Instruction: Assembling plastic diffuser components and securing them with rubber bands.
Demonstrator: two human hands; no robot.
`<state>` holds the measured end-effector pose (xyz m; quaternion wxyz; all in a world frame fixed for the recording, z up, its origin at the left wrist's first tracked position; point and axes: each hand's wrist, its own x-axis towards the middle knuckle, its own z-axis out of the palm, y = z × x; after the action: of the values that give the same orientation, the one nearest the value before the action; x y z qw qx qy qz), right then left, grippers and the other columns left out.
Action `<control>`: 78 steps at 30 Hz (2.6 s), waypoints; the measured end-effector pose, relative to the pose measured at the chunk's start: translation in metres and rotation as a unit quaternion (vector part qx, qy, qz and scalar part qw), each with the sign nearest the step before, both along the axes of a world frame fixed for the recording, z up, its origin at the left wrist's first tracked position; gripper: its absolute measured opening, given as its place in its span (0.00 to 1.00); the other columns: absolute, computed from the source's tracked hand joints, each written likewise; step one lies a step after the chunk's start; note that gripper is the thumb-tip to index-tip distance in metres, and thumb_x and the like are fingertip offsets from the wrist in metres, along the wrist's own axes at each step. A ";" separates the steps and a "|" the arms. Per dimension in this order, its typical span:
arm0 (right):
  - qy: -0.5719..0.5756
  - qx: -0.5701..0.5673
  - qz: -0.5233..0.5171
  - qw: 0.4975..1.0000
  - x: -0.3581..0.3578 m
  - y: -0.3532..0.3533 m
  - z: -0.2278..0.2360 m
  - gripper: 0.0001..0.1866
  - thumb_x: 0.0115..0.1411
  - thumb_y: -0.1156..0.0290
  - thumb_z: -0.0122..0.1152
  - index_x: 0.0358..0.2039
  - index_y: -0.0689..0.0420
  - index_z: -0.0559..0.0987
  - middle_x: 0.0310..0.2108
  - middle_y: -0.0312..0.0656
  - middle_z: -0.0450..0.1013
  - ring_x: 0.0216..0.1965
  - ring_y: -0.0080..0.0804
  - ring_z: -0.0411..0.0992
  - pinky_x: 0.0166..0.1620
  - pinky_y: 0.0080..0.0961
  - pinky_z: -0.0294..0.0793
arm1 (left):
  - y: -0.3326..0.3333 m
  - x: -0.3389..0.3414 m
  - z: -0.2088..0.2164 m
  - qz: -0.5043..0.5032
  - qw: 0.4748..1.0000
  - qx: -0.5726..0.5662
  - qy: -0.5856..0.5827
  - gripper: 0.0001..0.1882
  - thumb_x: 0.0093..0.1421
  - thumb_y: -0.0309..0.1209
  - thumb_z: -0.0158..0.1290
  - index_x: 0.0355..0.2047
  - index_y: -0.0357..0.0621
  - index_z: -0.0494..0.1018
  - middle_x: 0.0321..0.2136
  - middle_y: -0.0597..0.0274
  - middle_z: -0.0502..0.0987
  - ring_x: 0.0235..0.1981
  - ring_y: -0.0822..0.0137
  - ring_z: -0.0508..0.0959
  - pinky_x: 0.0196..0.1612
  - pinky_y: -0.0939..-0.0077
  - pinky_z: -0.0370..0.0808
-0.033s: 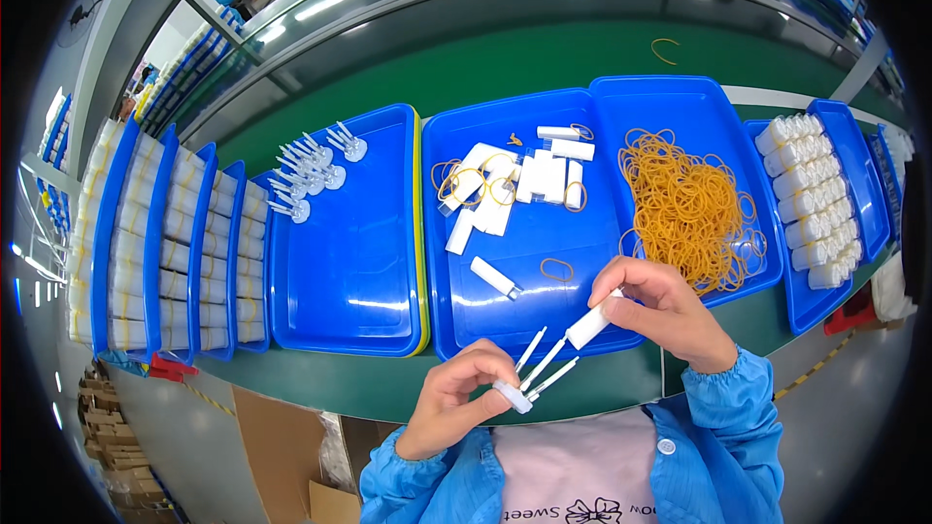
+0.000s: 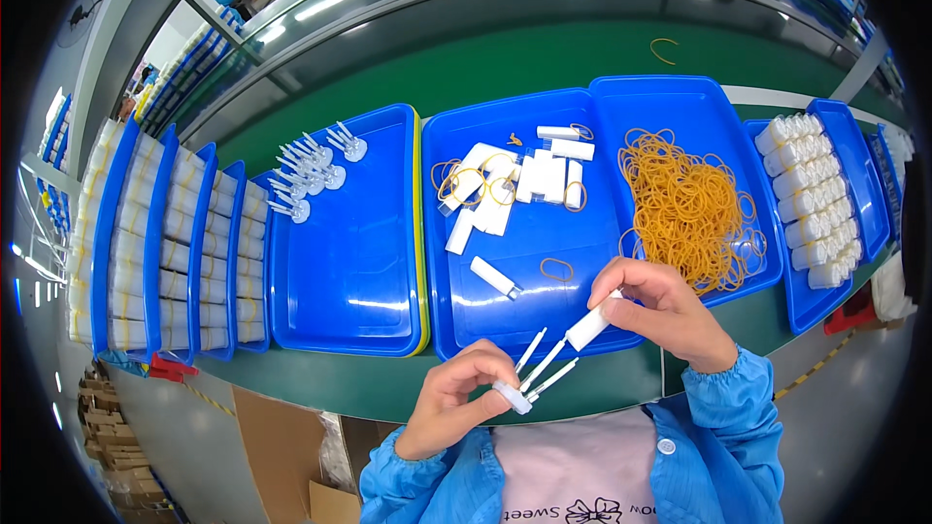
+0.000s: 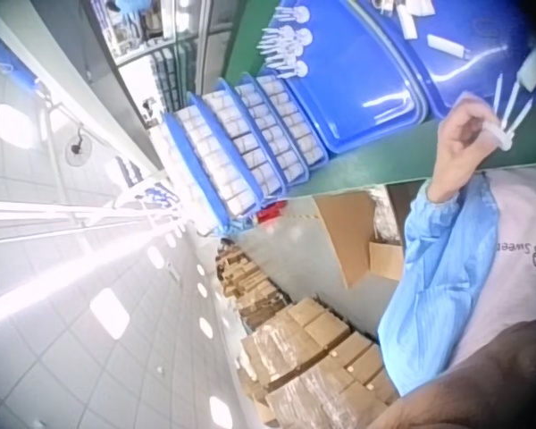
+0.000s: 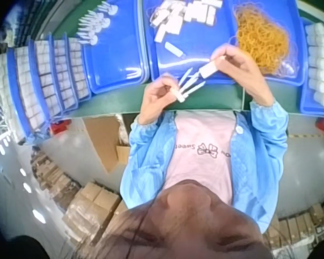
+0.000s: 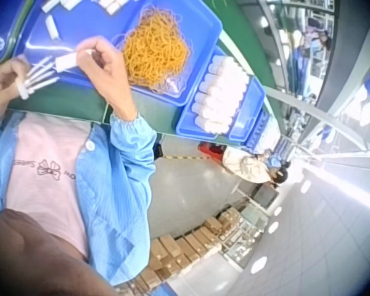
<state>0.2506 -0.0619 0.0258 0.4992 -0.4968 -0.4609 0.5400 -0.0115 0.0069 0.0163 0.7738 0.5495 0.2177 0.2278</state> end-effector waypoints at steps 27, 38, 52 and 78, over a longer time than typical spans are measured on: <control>0.075 -0.039 0.039 0.996 0.002 -0.002 -0.005 0.08 0.64 0.69 0.55 0.37 0.60 0.76 0.35 0.33 0.70 0.37 0.16 0.66 0.41 0.15 0.66 | 0.002 -0.006 0.000 -0.027 1.000 0.002 0.005 0.05 0.60 0.23 0.54 0.36 0.35 0.74 0.37 0.60 0.69 0.38 0.70 0.72 0.44 0.75 0.71; 0.006 -0.027 0.054 0.998 0.000 0.000 0.002 0.07 0.62 0.70 0.56 0.36 0.61 0.77 0.34 0.35 0.72 0.39 0.19 0.67 0.44 0.18 0.65 | 0.002 -0.003 0.000 -0.026 0.998 0.051 0.032 0.05 0.58 0.22 0.56 0.35 0.37 0.75 0.36 0.60 0.71 0.38 0.69 0.72 0.44 0.75 0.71; -0.089 0.049 0.096 0.990 -0.022 -0.004 -0.002 0.06 0.59 0.71 0.58 0.35 0.59 0.78 0.32 0.38 0.74 0.38 0.30 0.67 0.46 0.27 0.64 | -0.014 0.005 -0.015 0.099 0.968 0.209 0.095 0.12 0.46 0.22 0.65 0.31 0.40 0.77 0.31 0.57 0.78 0.32 0.67 0.77 0.37 0.76 0.72; -0.160 0.107 0.057 0.980 -0.034 0.078 0.002 0.13 0.61 0.70 0.56 0.45 0.59 0.77 0.34 0.39 0.73 0.37 0.25 0.70 0.41 0.21 0.68 | -0.010 -0.029 0.005 0.298 0.900 0.297 0.117 0.10 0.46 0.16 0.61 0.30 0.38 0.80 0.29 0.59 0.77 0.31 0.67 0.76 0.35 0.77 0.72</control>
<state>0.2163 0.0165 0.0278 0.4377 -0.4933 -0.6177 0.4284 -0.0403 -0.0027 0.0217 0.4403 0.6858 0.3822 0.4356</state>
